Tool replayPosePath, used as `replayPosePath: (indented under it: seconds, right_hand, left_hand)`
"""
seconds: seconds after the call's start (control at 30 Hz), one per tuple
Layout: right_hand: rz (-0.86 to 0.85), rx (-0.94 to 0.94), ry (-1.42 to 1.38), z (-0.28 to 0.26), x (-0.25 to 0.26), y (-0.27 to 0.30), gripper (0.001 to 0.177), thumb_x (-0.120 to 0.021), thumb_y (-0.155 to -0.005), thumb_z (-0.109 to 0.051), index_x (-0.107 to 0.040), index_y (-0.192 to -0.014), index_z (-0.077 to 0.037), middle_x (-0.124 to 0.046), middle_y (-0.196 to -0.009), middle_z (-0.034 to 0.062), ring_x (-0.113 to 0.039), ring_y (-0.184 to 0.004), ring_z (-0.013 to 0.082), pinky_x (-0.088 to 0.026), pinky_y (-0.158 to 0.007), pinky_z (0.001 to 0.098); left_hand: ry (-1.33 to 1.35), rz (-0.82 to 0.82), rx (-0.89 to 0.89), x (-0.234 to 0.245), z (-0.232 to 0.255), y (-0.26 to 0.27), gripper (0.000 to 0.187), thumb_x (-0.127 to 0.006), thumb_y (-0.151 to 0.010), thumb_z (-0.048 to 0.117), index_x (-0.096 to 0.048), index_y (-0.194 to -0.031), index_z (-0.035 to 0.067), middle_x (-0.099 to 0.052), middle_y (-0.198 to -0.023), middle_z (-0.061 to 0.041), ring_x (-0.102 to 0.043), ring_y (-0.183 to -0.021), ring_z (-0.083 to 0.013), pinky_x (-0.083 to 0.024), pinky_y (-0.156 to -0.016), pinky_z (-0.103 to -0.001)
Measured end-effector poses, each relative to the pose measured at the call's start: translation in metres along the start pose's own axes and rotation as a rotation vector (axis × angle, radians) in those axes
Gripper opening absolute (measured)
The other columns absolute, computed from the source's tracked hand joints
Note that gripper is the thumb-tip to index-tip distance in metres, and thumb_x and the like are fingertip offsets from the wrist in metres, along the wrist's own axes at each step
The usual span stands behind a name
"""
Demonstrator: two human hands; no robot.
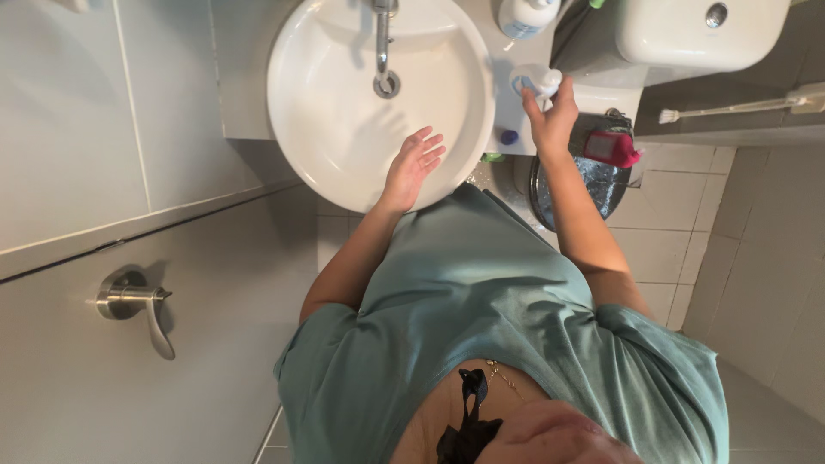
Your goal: The person cleans the bathroom floor using a green long-handled brush and a handheld shower hose. They scrub the tiled floor around the sink and toilet while simultaneously rinsing the area with water.
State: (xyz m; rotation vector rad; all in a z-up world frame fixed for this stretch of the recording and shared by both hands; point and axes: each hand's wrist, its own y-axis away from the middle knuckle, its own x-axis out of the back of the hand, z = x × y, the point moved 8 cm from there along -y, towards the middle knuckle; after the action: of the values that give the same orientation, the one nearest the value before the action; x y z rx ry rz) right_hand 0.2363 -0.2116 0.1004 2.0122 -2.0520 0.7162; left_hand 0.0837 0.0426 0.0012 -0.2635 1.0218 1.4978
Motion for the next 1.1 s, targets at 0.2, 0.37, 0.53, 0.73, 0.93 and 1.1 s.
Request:
replayPosePath:
  seconds: [0.2,0.37,0.53,0.73,0.93,1.1]
  right_hand:
    - [-0.359,0.031,-0.022,-0.080,-0.056,0.039,0.038,-0.084,-0.093,-0.010,-0.064,-0.124,0.001,-0.073,-0.114,0.0123,-0.072,-0.105,0.0208,-0.057,-0.089,0.0330]
    - [-0.552,0.136,-0.008,-0.122,-0.118,0.062,0.040,-0.085,-0.088,-0.012,-0.065,-0.120,0.001,-0.069,-0.109,0.0154,-0.071,-0.100,0.0273,-0.055,-0.089,0.0346]
    - [-0.576,0.175,-0.093,-0.152,-0.151,0.070,0.046,-0.081,-0.093,-0.016,-0.061,-0.131,0.001,-0.066,-0.122,0.0171,-0.069,-0.108,0.0296,-0.056,-0.093,0.0377]
    - [-0.542,0.127,0.013,-0.172,-0.152,0.072,0.042,-0.076,-0.097,-0.018,-0.063,-0.134,-0.003,-0.065,-0.116,0.0152,-0.067,-0.105,0.0256,-0.055,-0.080,0.0359]
    - [-0.529,-0.181,0.062,-0.158,-0.133,0.080,0.034,-0.070,-0.099,-0.019,-0.066,-0.131,-0.008,-0.067,-0.111,0.0108,-0.068,-0.089,0.0231,-0.053,-0.063,0.0360]
    - [-0.377,-0.105,0.047,-0.145,-0.111,0.087,0.028,-0.071,-0.100,-0.015,-0.068,-0.126,-0.005,-0.066,-0.108,0.0127,-0.073,-0.099,0.0214,-0.057,-0.070,0.0309]
  left_hand:
    - [-0.880,0.046,-0.484,-0.035,0.086,0.029,0.066,-0.076,-0.097,0.013,-0.042,-0.152,0.008,-0.051,-0.153,-0.014,-0.050,-0.143,-0.0290,-0.039,-0.120,-0.045]
    - [-1.220,-0.052,-0.631,-0.058,0.144,0.048,0.061,-0.080,-0.092,0.020,-0.051,-0.145,0.013,-0.058,-0.144,-0.012,-0.056,-0.133,-0.0317,-0.047,-0.111,-0.041]
    - [-1.290,0.001,-0.534,-0.025,0.168,0.050,0.048,-0.079,-0.094,0.026,-0.060,-0.137,0.014,-0.069,-0.130,-0.009,-0.068,-0.117,-0.0297,-0.055,-0.097,-0.038]
    - [-1.145,0.445,-0.568,0.090,0.210,0.026,0.060,-0.082,-0.093,0.029,-0.054,-0.139,0.004,-0.067,-0.130,-0.016,-0.069,-0.110,-0.0277,-0.055,-0.094,-0.036]
    - [-0.880,0.636,-0.938,0.191,0.276,0.004,0.058,-0.077,-0.101,0.015,-0.041,-0.144,0.001,-0.060,-0.138,-0.023,-0.064,-0.126,-0.0330,-0.052,-0.108,-0.042]
    - [-1.038,0.826,-0.880,0.248,0.299,-0.030,0.052,-0.072,-0.100,0.015,-0.043,-0.141,0.003,-0.064,-0.137,-0.022,-0.066,-0.128,-0.0352,-0.053,-0.107,-0.043]
